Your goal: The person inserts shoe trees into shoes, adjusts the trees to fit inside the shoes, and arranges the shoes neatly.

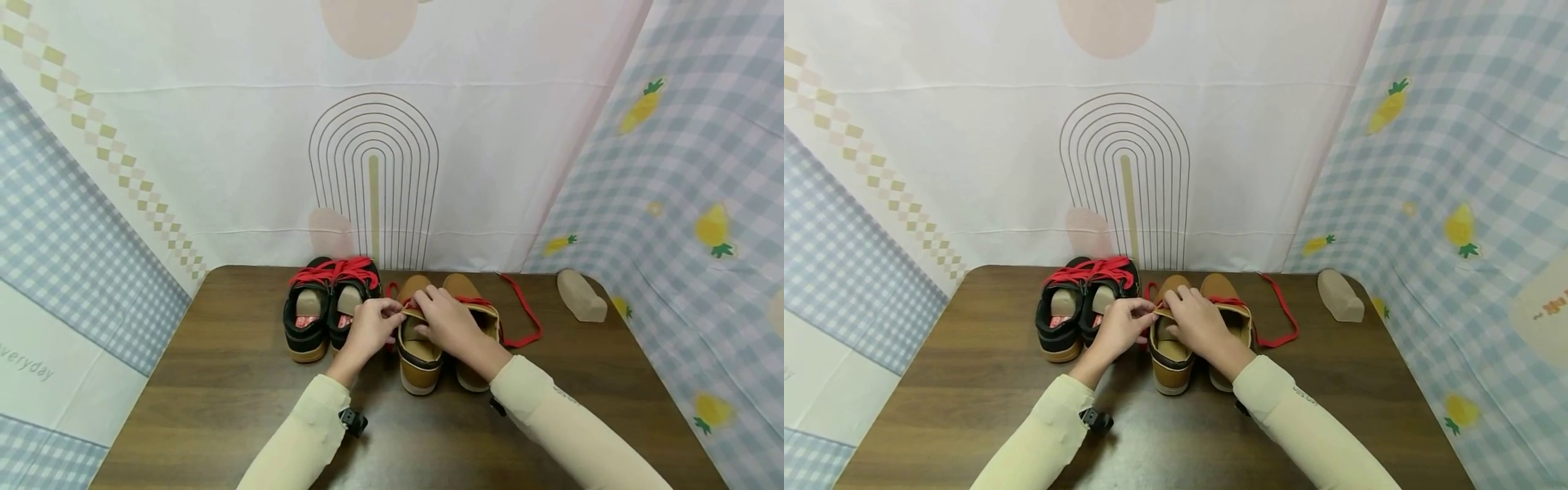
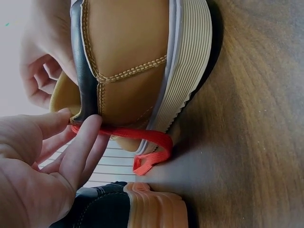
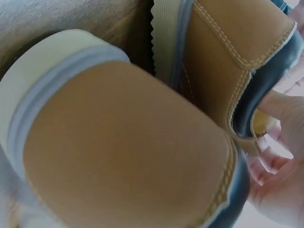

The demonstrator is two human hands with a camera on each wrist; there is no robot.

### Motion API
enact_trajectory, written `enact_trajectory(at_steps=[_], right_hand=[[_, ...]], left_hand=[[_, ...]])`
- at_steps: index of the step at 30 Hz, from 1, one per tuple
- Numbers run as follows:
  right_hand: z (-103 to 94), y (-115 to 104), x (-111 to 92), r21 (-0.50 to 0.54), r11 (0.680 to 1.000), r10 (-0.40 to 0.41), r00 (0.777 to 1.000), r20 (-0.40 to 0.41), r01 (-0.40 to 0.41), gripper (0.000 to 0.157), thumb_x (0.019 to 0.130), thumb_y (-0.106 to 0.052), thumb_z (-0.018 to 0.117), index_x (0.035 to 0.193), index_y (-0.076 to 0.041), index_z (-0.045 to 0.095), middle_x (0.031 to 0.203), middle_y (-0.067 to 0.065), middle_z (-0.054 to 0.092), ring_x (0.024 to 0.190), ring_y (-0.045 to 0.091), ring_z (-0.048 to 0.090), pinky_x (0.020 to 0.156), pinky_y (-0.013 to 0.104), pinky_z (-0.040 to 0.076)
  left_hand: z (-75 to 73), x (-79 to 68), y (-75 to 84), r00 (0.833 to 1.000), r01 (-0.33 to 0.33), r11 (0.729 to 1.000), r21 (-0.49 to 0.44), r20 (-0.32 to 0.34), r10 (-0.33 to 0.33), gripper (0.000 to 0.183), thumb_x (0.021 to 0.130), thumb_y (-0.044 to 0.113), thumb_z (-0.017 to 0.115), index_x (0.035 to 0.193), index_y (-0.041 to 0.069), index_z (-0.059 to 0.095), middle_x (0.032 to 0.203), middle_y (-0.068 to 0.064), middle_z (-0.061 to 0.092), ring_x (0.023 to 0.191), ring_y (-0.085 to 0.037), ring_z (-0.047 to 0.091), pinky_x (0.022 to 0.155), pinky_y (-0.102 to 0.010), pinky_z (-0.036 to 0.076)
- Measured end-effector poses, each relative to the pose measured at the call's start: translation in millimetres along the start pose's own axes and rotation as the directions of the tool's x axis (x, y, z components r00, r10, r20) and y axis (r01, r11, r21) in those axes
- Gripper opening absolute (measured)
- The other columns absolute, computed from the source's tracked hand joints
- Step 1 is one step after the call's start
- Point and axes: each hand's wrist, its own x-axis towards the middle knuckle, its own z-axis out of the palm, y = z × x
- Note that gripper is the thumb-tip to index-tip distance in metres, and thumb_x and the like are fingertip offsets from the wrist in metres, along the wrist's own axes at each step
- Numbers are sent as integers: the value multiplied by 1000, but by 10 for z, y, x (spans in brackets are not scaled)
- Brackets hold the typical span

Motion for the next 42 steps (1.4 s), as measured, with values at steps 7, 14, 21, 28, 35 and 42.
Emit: enact_trajectory(at_steps=[7,14,21,28,35,42], right_hand=[[-105,26,-74,58,998,-34,999,20,33,47,78,-28,92,113,-15,63,104,1,60,96,23,57,81,38,52],[-193,57,-182,130,990,-47,998,-29,50,50,77,-26,93,116,-12,64,109,4,63,98,23,58,84,39,53],[-284,117,-302,203,978,-38,998,-57,49,53,76,-23,94,119,-9,65,111,6,63,102,25,58,86,41,53],[-363,196,-405,207,977,-24,996,-89,42,53,77,-23,93,119,-8,65,117,7,64,110,26,60,92,45,54],[-395,273,-486,249,968,-11,993,-119,40,53,77,-22,93,119,-9,65,120,7,64,113,27,60,96,45,54],[-404,353,-562,271,963,27,995,-97,0,53,79,-23,92,122,-8,64,123,7,62,117,29,58,99,48,51]], left_hand=[[9,-8,-7,1000,0,1000,21,-11,0,12,97,16,73,106,10,77,93,-4,75,71,-12,70,56,-27,60],[5,-33,4,1000,-29,998,49,0,29,14,96,15,74,109,8,76,86,-3,73,63,-12,67,55,-25,57],[-7,-69,48,995,-82,980,181,-34,90,20,92,15,78,112,10,76,97,-2,75,83,-13,67,72,-30,56],[-46,-113,128,989,-130,954,270,-38,145,32,92,15,78,123,7,73,111,-12,73,100,-25,67,86,-43,56],[-52,-188,186,982,-171,944,281,-33,188,39,92,14,78,129,5,69,126,-17,69,119,-34,66,97,-50,56],[-40,-242,220,965,-236,921,309,-36,260,40,92,14,78,130,5,69,128,-15,67,117,-33,67,95,-48,57]])
